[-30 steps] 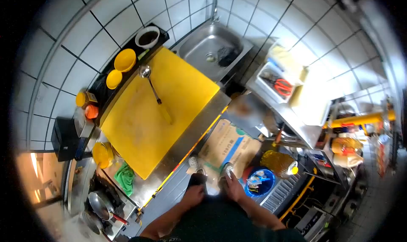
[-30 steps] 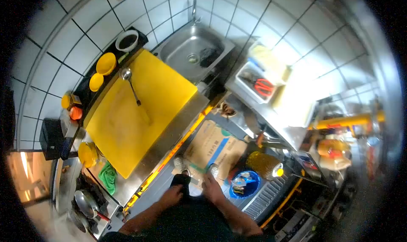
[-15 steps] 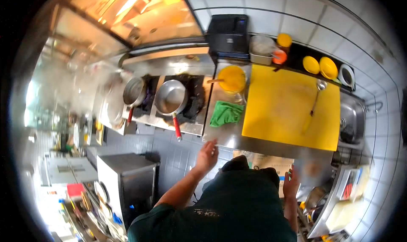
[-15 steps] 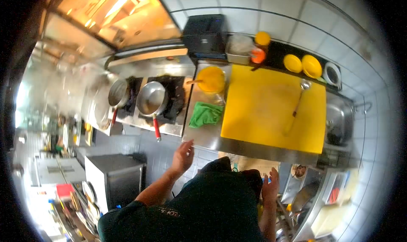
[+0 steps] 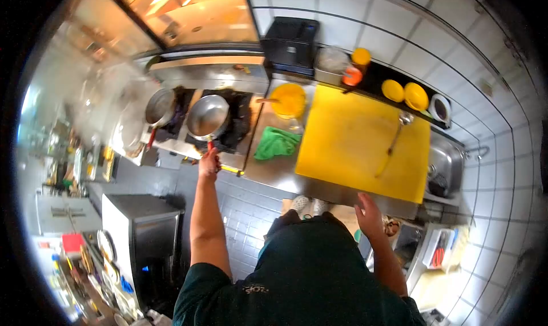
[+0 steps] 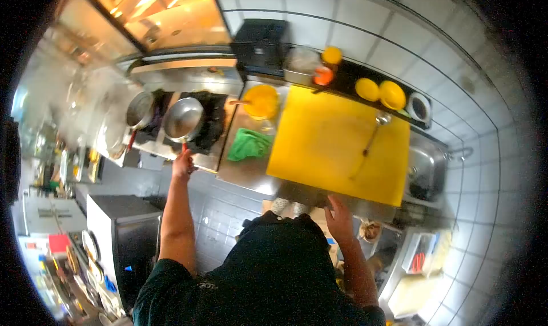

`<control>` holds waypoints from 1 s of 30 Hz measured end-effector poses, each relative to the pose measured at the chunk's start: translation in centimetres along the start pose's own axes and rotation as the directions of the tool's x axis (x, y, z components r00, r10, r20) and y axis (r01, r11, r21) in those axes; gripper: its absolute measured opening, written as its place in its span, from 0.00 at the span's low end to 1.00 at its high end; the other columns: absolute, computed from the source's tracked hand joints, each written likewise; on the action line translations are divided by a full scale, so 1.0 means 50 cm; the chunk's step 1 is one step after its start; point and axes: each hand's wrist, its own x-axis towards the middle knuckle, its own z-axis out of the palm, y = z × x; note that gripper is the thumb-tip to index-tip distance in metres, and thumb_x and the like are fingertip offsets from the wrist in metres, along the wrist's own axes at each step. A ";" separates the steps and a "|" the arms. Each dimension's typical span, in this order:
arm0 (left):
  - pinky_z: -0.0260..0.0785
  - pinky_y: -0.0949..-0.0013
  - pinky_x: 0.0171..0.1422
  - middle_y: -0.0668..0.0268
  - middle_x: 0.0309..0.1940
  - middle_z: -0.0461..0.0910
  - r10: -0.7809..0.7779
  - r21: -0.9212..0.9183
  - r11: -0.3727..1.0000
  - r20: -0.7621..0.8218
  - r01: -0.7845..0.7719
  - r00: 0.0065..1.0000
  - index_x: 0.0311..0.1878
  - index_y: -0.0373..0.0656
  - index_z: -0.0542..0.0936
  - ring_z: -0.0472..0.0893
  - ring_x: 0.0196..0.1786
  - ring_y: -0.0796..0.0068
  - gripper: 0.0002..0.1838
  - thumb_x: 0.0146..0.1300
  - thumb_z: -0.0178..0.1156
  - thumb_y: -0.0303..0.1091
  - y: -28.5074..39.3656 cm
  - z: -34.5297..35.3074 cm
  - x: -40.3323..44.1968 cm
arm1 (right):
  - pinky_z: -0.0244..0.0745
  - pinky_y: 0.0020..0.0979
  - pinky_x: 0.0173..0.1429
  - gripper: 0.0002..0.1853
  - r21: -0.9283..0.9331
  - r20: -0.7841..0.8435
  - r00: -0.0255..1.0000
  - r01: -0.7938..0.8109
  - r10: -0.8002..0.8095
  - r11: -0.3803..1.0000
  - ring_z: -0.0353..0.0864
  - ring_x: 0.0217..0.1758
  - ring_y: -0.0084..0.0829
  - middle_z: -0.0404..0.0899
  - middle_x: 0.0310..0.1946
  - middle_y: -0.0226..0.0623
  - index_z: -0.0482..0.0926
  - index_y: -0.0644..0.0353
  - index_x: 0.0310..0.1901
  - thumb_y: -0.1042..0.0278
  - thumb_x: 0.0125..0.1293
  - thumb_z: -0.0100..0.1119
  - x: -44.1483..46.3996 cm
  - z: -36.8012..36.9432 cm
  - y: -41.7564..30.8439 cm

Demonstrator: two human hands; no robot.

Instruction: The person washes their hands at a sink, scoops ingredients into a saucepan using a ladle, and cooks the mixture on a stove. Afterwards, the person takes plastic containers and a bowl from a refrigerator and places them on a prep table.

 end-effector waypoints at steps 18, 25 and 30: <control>0.61 0.72 0.27 0.74 0.23 0.71 -0.060 0.517 0.833 0.439 -0.198 0.896 0.40 0.40 0.77 0.68 0.24 0.84 0.10 0.73 0.59 0.37 -0.119 0.420 -0.539 | 0.78 0.51 0.52 0.27 -0.122 -0.494 0.846 -0.298 0.202 0.947 0.81 0.46 0.58 0.83 0.40 0.53 0.70 0.63 0.63 0.58 0.66 0.63 0.262 0.002 0.244; 0.75 0.66 0.43 0.62 0.34 0.81 -0.158 0.401 0.892 0.709 -0.207 0.688 0.54 0.35 0.74 0.81 0.36 0.72 0.17 0.73 0.58 0.39 -0.219 0.493 -0.496 | 0.76 0.49 0.45 0.22 0.283 -0.361 0.828 -0.341 0.429 0.896 0.83 0.40 0.54 0.82 0.36 0.53 0.75 0.68 0.50 0.56 0.66 0.61 0.288 0.016 0.307; 0.77 0.63 0.48 0.57 0.43 0.82 0.241 0.384 0.724 0.637 -0.573 0.732 0.68 0.37 0.69 0.84 0.41 0.64 0.27 0.66 0.63 0.27 -0.181 0.449 -0.517 | 0.71 0.36 0.34 0.13 0.705 -0.113 0.900 -0.226 0.421 0.672 0.76 0.28 0.33 0.77 0.31 0.40 0.76 0.65 0.46 0.62 0.71 0.57 0.047 -0.020 0.080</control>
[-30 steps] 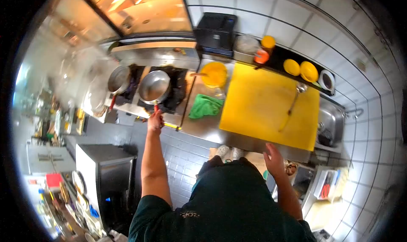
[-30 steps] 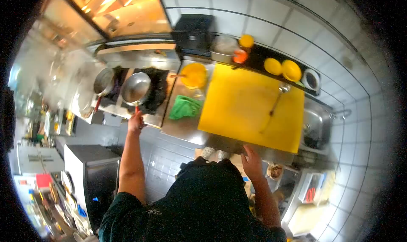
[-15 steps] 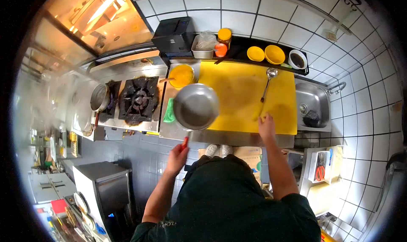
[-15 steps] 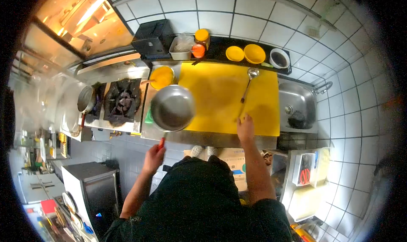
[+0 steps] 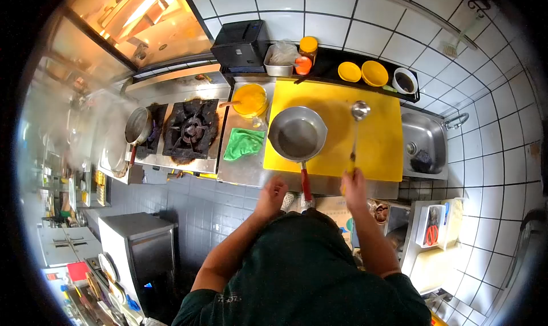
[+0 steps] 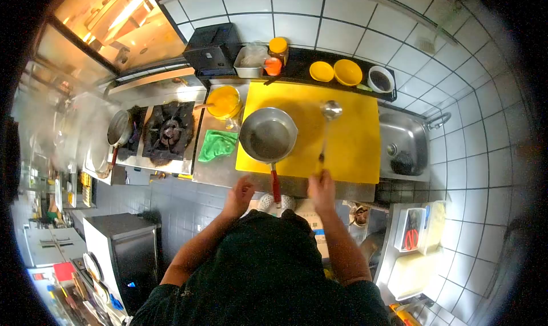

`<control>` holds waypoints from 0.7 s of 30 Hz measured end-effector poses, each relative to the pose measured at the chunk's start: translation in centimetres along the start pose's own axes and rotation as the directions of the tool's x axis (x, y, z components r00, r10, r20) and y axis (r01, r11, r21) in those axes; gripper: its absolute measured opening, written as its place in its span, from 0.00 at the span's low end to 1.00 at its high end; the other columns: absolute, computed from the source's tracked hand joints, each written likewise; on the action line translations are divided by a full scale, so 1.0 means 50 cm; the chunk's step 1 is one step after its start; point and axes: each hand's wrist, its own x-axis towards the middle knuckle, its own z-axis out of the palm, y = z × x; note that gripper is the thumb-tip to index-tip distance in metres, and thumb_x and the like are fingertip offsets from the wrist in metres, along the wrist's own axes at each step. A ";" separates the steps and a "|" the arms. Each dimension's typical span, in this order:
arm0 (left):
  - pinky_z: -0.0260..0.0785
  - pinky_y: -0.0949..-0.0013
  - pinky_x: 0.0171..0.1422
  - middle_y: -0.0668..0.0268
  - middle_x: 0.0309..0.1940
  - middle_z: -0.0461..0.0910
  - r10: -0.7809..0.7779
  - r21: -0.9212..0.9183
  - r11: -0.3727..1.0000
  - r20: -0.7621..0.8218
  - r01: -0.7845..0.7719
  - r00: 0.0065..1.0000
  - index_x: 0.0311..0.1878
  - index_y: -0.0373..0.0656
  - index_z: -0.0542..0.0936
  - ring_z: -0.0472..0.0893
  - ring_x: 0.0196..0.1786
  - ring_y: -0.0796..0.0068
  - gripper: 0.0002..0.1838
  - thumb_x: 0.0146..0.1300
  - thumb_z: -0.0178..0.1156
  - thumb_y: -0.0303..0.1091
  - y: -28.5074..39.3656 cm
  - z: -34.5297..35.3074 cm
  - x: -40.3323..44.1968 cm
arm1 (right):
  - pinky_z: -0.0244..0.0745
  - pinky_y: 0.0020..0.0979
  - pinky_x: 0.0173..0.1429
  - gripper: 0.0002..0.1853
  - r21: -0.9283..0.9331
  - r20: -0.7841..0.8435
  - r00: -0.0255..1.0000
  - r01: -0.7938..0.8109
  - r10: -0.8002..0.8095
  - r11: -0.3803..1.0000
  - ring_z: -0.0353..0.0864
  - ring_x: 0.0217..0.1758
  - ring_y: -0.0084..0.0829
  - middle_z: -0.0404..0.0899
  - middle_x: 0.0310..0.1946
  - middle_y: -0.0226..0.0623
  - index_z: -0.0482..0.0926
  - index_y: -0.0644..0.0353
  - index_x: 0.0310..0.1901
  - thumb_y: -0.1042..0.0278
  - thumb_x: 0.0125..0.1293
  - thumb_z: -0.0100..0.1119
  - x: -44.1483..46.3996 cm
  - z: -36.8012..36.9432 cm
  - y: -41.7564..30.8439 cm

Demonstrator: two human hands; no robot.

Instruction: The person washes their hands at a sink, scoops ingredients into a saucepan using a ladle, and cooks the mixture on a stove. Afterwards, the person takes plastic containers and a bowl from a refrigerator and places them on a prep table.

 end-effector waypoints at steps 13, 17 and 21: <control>0.77 0.66 0.49 0.63 0.46 0.78 0.029 -0.492 0.870 0.110 0.029 0.993 0.62 0.40 0.74 0.81 0.42 0.71 0.19 0.74 0.58 0.37 -0.037 -0.027 0.115 | 0.81 0.44 0.48 0.16 -0.794 -0.087 0.653 0.411 -0.752 0.448 0.84 0.41 0.48 0.82 0.41 0.49 0.78 0.63 0.46 0.58 0.66 0.64 -0.075 0.168 -0.067; 0.77 0.65 0.52 0.63 0.44 0.79 0.067 -0.762 0.647 0.050 -0.006 0.996 0.60 0.41 0.73 0.81 0.43 0.70 0.20 0.75 0.54 0.46 -0.143 -0.126 0.173 | 0.77 0.37 0.28 0.11 -0.184 0.414 0.866 -0.223 0.281 0.957 0.79 0.21 0.37 0.78 0.21 0.39 0.76 0.60 0.39 0.61 0.66 0.61 0.017 0.198 0.053; 0.77 0.62 0.54 0.61 0.45 0.79 -0.151 -0.688 0.721 -0.040 0.082 0.988 0.59 0.41 0.75 0.81 0.46 0.65 0.21 0.75 0.53 0.48 -0.006 -0.198 0.162 | 0.69 0.34 0.23 0.12 0.009 0.456 0.817 -0.400 0.352 0.917 0.75 0.18 0.30 0.76 0.18 0.36 0.77 0.59 0.32 0.59 0.66 0.60 0.014 0.243 0.044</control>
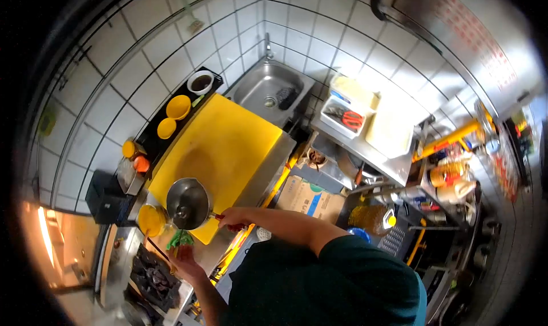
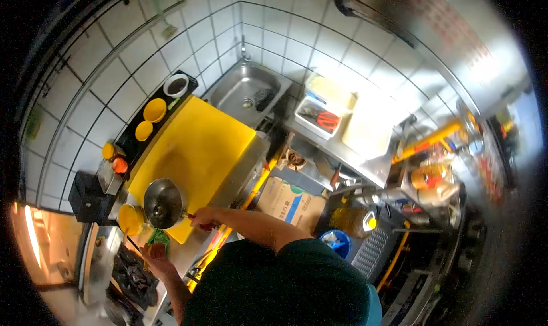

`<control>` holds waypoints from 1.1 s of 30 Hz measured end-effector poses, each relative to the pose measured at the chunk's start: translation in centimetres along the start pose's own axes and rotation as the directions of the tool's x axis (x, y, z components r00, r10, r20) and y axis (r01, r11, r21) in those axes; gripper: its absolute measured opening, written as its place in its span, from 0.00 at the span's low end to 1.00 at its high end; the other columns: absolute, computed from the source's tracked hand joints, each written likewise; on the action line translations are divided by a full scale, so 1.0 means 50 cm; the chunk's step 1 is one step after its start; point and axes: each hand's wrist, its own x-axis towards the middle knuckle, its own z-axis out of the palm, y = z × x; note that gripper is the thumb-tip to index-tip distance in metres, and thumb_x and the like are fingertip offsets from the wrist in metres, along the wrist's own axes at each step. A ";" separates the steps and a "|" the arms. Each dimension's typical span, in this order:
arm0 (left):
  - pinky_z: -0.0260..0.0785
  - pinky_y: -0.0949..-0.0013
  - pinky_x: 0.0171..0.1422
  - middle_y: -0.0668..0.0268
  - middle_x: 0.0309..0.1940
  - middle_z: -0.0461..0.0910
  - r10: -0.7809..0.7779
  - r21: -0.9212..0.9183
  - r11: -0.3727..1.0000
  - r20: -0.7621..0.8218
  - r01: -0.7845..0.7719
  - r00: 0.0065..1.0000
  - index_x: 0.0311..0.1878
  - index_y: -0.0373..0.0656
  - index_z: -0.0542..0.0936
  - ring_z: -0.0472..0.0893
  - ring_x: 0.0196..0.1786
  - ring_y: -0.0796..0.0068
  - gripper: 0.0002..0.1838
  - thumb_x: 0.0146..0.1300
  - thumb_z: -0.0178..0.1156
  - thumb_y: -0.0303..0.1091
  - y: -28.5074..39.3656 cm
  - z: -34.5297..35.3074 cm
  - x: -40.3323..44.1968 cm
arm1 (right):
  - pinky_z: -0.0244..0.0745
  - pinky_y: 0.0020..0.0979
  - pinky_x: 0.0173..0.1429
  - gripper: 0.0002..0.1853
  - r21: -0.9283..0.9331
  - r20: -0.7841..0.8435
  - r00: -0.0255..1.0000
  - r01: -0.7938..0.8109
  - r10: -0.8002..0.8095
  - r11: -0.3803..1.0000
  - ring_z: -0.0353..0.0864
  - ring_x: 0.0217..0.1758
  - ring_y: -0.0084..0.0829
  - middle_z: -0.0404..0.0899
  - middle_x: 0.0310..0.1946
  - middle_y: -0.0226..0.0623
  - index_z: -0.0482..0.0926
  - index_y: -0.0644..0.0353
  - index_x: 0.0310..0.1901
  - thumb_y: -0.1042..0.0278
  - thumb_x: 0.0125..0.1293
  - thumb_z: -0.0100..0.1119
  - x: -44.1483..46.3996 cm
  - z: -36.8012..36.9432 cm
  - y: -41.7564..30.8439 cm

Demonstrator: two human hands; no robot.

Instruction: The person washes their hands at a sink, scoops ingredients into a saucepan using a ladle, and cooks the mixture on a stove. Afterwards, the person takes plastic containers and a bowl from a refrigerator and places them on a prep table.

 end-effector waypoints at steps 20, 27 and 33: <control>0.76 0.61 0.54 0.51 0.45 0.84 -0.014 -0.002 0.618 1.000 -0.786 -0.013 0.49 0.34 0.82 0.85 0.45 0.56 0.12 0.62 0.63 0.23 -0.018 0.480 -0.278 | 0.67 0.22 0.18 0.16 0.509 -0.721 0.693 0.532 -0.003 0.677 0.71 0.17 0.18 0.72 0.23 0.25 0.72 0.60 0.57 0.66 0.71 0.59 -0.664 0.031 0.328; 0.78 0.63 0.54 0.50 0.52 0.80 -0.017 -0.289 0.655 0.918 -0.698 -0.396 0.54 0.35 0.82 0.84 0.49 0.55 0.17 0.61 0.64 0.23 -0.116 0.704 -0.537 | 0.67 0.22 0.17 0.10 0.616 -0.787 0.573 0.708 0.230 0.345 0.70 0.15 0.19 0.72 0.21 0.26 0.74 0.61 0.49 0.70 0.69 0.58 -0.843 0.011 0.514; 0.80 0.60 0.50 0.49 0.51 0.79 0.084 -0.477 0.602 0.835 -0.640 -0.543 0.54 0.37 0.81 0.85 0.45 0.51 0.17 0.61 0.64 0.25 -0.300 0.928 -0.735 | 0.66 0.24 0.16 0.05 0.580 -0.805 0.502 0.776 0.316 0.247 0.69 0.14 0.21 0.71 0.20 0.28 0.72 0.60 0.43 0.71 0.70 0.56 -0.928 -0.043 0.738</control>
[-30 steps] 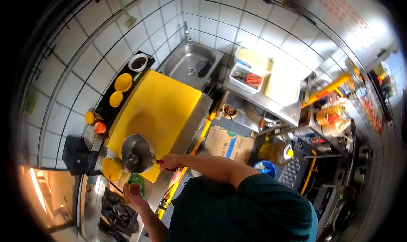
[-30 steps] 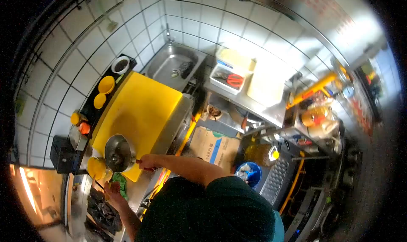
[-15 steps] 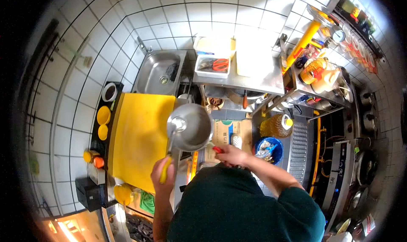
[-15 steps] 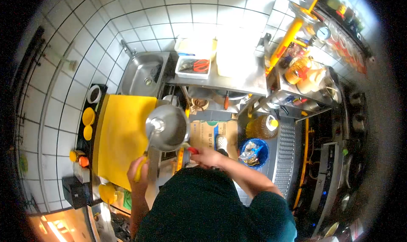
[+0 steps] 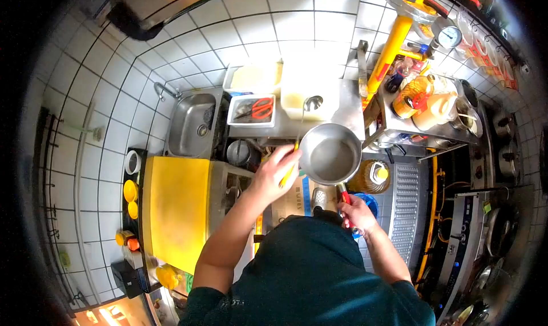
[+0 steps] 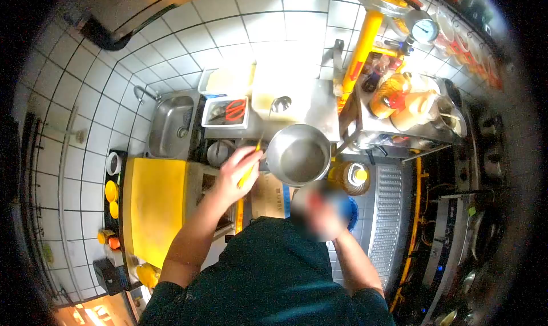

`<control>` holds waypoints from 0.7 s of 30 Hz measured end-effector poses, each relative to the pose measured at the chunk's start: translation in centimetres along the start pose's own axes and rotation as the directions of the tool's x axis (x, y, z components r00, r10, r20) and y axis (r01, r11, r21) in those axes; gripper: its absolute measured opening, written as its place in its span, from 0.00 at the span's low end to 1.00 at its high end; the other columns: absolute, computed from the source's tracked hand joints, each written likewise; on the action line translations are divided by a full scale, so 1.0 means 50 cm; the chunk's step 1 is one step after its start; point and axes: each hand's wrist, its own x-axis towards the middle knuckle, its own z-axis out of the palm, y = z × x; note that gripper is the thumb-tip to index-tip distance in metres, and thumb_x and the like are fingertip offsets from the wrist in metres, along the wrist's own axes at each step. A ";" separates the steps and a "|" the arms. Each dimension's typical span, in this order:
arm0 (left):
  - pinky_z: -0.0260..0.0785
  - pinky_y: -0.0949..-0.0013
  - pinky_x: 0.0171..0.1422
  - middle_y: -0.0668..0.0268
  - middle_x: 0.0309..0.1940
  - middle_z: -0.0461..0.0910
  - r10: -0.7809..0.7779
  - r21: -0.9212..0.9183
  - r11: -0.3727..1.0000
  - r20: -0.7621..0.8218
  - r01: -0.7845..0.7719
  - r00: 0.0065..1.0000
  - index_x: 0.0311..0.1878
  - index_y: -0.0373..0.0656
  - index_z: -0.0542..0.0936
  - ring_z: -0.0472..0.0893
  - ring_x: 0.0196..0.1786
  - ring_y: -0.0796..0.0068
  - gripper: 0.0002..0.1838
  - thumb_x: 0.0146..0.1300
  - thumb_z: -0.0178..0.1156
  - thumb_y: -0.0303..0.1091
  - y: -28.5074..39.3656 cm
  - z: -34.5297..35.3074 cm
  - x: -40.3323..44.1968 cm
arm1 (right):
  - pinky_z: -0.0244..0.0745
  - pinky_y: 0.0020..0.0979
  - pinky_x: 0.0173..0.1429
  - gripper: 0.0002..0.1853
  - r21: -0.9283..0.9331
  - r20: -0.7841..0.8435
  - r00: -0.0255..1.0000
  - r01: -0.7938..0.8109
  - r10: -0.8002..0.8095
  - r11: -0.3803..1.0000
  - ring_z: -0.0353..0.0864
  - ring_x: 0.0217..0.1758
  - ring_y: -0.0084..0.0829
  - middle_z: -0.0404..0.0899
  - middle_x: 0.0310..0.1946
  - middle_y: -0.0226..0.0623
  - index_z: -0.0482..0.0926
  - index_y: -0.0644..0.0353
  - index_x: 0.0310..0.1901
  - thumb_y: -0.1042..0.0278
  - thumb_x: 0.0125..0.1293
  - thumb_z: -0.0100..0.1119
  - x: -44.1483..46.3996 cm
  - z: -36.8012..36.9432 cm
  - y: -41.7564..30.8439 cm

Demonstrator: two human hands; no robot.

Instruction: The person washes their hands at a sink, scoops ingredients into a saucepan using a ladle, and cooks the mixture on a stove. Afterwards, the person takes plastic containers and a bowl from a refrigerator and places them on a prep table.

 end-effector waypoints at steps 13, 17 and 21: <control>0.77 0.66 0.51 0.54 0.43 0.82 -0.178 -0.108 0.975 0.142 0.194 0.974 0.51 0.36 0.81 0.85 0.46 0.59 0.13 0.62 0.62 0.23 -0.052 0.145 0.199 | 0.65 0.25 0.17 0.06 0.074 -0.003 1.000 0.008 -0.008 0.997 0.69 0.14 0.22 0.70 0.19 0.28 0.70 0.59 0.40 0.69 0.71 0.56 0.028 -0.089 -0.092; 0.77 0.68 0.49 0.57 0.38 0.84 -0.484 -0.361 0.819 -0.018 0.446 0.875 0.46 0.35 0.82 0.86 0.42 0.67 0.08 0.65 0.60 0.22 -0.093 0.175 0.193 | 0.65 0.25 0.17 0.06 -0.152 -0.033 0.998 0.050 -0.056 0.987 0.69 0.15 0.21 0.70 0.20 0.28 0.71 0.59 0.40 0.69 0.70 0.56 0.047 -0.105 -0.080; 0.82 0.64 0.54 0.54 0.43 0.83 -0.675 -0.599 0.561 0.068 0.571 0.735 0.48 0.29 0.79 0.87 0.46 0.59 0.09 0.72 0.53 0.23 -0.103 0.160 0.223 | 0.66 0.25 0.18 0.06 -0.184 -0.042 0.997 0.061 -0.070 0.981 0.69 0.15 0.21 0.70 0.20 0.27 0.71 0.60 0.41 0.69 0.70 0.57 0.049 -0.102 -0.082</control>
